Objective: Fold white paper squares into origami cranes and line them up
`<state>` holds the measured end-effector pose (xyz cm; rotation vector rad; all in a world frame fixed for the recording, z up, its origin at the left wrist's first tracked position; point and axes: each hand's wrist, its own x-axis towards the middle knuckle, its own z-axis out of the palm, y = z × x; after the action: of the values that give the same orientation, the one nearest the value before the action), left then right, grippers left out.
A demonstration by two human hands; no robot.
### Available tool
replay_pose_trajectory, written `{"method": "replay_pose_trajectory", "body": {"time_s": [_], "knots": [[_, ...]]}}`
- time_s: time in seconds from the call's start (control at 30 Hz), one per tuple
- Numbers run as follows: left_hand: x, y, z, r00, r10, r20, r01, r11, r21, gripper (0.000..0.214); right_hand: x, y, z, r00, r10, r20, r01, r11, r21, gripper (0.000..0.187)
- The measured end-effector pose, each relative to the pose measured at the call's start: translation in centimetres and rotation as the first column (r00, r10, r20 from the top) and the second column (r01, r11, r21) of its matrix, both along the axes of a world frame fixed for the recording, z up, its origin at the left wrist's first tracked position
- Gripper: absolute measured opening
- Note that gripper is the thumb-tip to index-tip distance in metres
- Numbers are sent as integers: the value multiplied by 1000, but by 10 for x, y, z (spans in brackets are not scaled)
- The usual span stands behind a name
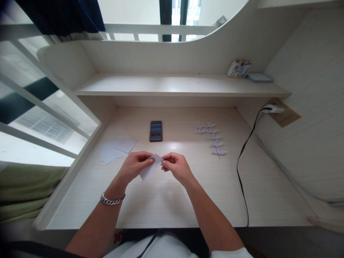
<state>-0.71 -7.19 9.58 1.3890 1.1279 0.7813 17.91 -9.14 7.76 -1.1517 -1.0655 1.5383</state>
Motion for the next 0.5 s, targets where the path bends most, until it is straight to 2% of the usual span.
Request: {"method": "replay_pose_trajectory", "body": {"time_s": [0.17,0.3,0.5], "knots": [[4,0,-3,1000,-6,18,6,1000,-20,25,1,0,-6,999,-42,-6,41,999,-24,16],[6,0,-3,1000,24,15,-24,999,-40,22,-2,-2,-10,991,-106,-85,100,993,-68,14],[7,-2,-2,998,56,22,-55,997,-45,16,-1,-7,-8,984,-108,-142,97,992,-82,14]]}}
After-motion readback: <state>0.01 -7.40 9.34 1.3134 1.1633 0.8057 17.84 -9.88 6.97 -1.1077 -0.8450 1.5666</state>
